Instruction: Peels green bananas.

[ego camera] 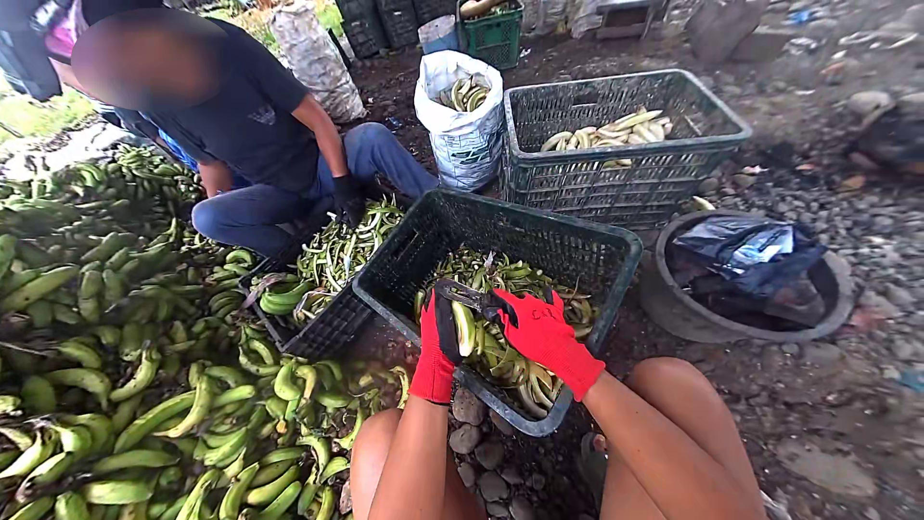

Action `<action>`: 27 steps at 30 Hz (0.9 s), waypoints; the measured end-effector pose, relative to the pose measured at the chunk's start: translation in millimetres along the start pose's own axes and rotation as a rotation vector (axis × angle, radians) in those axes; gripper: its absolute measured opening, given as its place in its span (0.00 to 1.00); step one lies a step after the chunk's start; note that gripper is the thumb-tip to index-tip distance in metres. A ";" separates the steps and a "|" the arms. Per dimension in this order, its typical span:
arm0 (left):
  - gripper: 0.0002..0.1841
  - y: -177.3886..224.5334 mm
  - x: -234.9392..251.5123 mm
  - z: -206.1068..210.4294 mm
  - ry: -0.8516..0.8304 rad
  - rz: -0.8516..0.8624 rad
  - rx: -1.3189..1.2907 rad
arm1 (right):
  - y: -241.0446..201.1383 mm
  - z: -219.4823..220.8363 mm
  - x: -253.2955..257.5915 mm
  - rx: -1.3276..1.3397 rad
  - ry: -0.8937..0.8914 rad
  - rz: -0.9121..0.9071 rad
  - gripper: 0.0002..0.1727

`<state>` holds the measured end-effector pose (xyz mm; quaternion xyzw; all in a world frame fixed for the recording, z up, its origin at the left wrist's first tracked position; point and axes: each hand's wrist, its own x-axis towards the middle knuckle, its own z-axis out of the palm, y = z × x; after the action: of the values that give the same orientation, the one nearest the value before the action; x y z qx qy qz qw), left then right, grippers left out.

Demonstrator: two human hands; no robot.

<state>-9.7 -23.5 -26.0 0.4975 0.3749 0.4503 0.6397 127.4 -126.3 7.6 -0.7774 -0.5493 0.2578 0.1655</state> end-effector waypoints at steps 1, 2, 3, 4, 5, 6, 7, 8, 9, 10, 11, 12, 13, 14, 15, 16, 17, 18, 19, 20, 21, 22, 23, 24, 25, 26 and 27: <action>0.21 -3.2 0.9 -1.8 -0.048 0.003 -0.019 | 3.4 0.0 2.0 -0.002 0.000 -0.007 0.28; 0.21 -5.6 1.7 -3.0 -0.070 0.008 -0.071 | 5.2 1.5 2.6 -0.003 -0.001 -0.027 0.28; 0.21 -6.1 1.6 -3.2 -0.072 0.014 -0.149 | 5.2 3.7 0.7 0.000 -0.005 -0.056 0.29; 0.20 -5.2 1.3 -4.6 -0.068 0.009 -0.229 | 4.2 6.6 -2.3 -0.009 -0.013 -0.085 0.29; 0.20 -3.3 1.0 -7.1 -0.059 -0.008 -0.284 | 2.6 9.0 -6.1 -0.031 -0.024 -0.113 0.30; 0.19 -0.3 0.8 -10.2 -0.040 -0.057 -0.323 | 0.3 9.3 -11.1 -0.052 -0.046 -0.137 0.31; 0.19 4.4 1.1 -11.1 0.015 -0.139 -0.345 | -1.4 9.5 -16.0 -0.074 -0.057 -0.159 0.32; 0.20 9.8 2.3 -10.4 0.090 -0.226 -0.379 | -3.1 9.5 -19.4 -0.093 -0.060 -0.168 0.33; 0.21 13.1 3.9 -9.7 0.130 -0.264 -0.373 | -4.0 9.8 -19.8 -0.098 -0.047 -0.165 0.33; 0.20 13.0 4.6 -9.5 0.128 -0.249 -0.309 | -3.8 9.6 -17.5 -0.092 -0.033 -0.148 0.32; 0.17 12.0 2.1 -10.4 0.091 -0.178 -0.186 | -2.9 9.6 -14.0 -0.081 -0.015 -0.124 0.30; 0.16 11.4 -0.1 -8.4 0.075 -0.117 -0.061 | -3.1 7.5 -10.7 -0.055 -0.006 -0.089 0.29; 0.16 12.2 -2.1 -2.6 0.070 -0.086 0.033 | -2.7 3.7 -6.6 -0.033 -0.002 -0.051 0.28; 0.17 10.5 -2.7 2.9 0.057 -0.065 0.091 | -0.7 0.4 -2.2 -0.014 0.003 -0.025 0.27; 0.17 7.3 -1.8 5.6 0.032 -0.059 0.114 | 2.8 -0.8 0.9 -0.003 0.016 -0.017 0.27; 0.18 2.7 0.4 4.4 0.000 -0.062 0.126 | 5.9 -0.9 2.3 0.000 0.022 -0.017 0.27; 0.19 -1.0 1.8 1.3 -0.049 -0.059 0.155 | 8.6 -0.1 2.7 -0.011 0.024 -0.018 0.28; 0.20 -3.4 1.9 -1.3 -0.087 -0.055 0.202 | 11.1 1.7 2.9 -0.034 0.030 -0.018 0.29; 0.21 -5.2 1.1 -1.8 -0.088 -0.056 0.256 | 12.6 3.1 2.3 -0.048 0.028 -0.017 0.29; 0.21 -5.3 -1.2 0.7 -0.055 -0.056 0.307 | 12.7 3.3 1.1 -0.052 0.017 -0.014 0.29; 0.20 -3.5 -4.7 5.1 -0.009 -0.052 0.346 | 11.4 2.0 0.4 -0.049 0.001 -0.008 0.29; 0.19 -0.8 -8.1 9.6 0.032 -0.039 0.373 | 9.4 -0.2 0.3 -0.037 -0.018 0.001 0.28; 0.19 2.3 -10.9 12.4 0.052 -0.023 0.393 | 8.2 -1.5 1.3 -0.019 -0.026 0.010 0.28; 0.19 4.8 -13.0 14.1 0.049 0.003 0.410 | 7.8 -3.0 2.4 0.003 -0.029 0.022 0.28; 0.20 7.2 -14.2 15.1 0.031 0.028 0.424 | 8.1 -4.7 4.0 0.029 -0.024 0.031 0.27; 0.21 10.0 -15.2 15.5 -0.001 0.047 0.438 | 8.8 -6.5 5.9 0.052 -0.017 0.040 0.27; 0.21 11.2 -16.8 16.2 -0.033 0.063 0.452 | 9.9 -7.6 7.7 0.073 -0.010 0.051 0.27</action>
<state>-2.2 -43.2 -10.9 0.6472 0.4399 0.3663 0.5035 141.5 -122.3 6.7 -0.7832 -0.5204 0.2858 0.1845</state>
